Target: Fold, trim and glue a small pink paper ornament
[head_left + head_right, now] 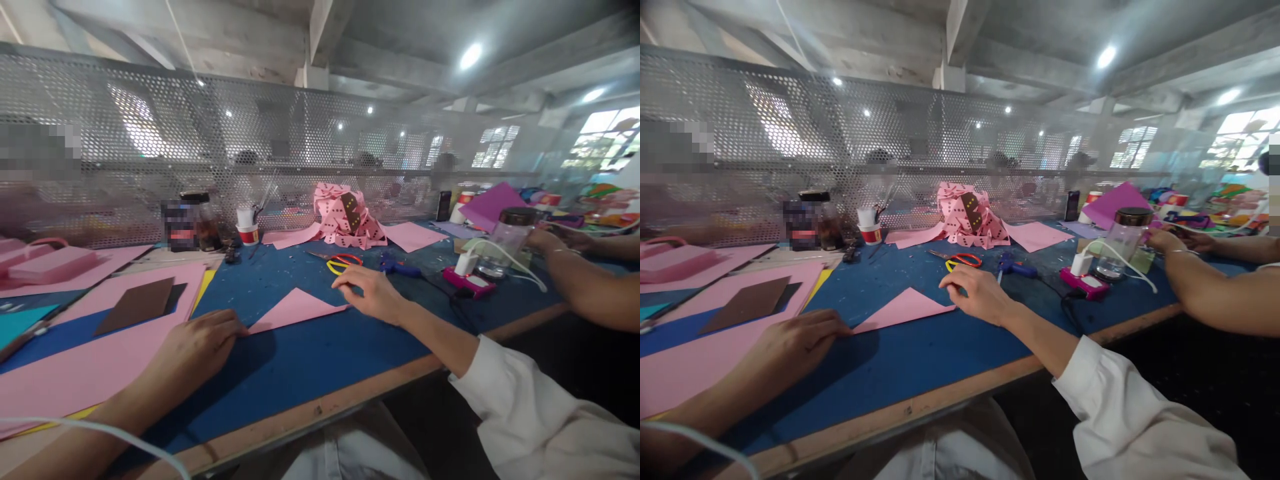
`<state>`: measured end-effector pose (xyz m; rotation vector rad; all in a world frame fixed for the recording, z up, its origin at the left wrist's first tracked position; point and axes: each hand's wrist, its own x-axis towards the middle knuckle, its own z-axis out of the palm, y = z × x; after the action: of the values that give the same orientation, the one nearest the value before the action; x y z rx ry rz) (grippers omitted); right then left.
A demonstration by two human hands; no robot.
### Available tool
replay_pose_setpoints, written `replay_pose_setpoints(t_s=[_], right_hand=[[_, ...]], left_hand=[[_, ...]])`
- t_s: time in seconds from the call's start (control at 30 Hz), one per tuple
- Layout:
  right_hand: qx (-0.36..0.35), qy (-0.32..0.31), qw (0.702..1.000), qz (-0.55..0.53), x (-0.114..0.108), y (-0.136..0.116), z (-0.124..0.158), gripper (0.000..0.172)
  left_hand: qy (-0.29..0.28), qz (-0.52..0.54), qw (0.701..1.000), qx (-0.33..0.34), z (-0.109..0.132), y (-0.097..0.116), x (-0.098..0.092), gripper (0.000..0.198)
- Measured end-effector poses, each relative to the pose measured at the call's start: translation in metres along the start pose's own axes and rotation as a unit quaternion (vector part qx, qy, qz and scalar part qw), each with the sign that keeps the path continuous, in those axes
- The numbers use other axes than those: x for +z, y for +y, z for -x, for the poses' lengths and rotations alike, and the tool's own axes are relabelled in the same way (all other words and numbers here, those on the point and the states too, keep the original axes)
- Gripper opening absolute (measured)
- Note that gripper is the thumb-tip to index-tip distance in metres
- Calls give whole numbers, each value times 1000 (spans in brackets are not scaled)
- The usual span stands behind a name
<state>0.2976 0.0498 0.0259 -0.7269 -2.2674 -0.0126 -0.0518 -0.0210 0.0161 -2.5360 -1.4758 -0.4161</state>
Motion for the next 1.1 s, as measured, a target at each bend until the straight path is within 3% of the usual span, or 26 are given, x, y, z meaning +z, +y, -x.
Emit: replay_pose_setpoints(t_s=[0.13,0.27,0.67,1.1], right_hand=[[-46,-94,994,-29,5,-6,1,14],[-48,-142,988,-32,10,-4,2,17],[-88,-175,979,53,8,-6,0,20],[-91,-166,974,128,15,-11,2,14]], left_hand=[[3,-5,1000,3,0,1,0,34],[-12,-19,1000,9,-1,3,-2,31],[-13,38,999,21,-6,7,-7,26],[-20,68,997,24,-10,1,-1,27]])
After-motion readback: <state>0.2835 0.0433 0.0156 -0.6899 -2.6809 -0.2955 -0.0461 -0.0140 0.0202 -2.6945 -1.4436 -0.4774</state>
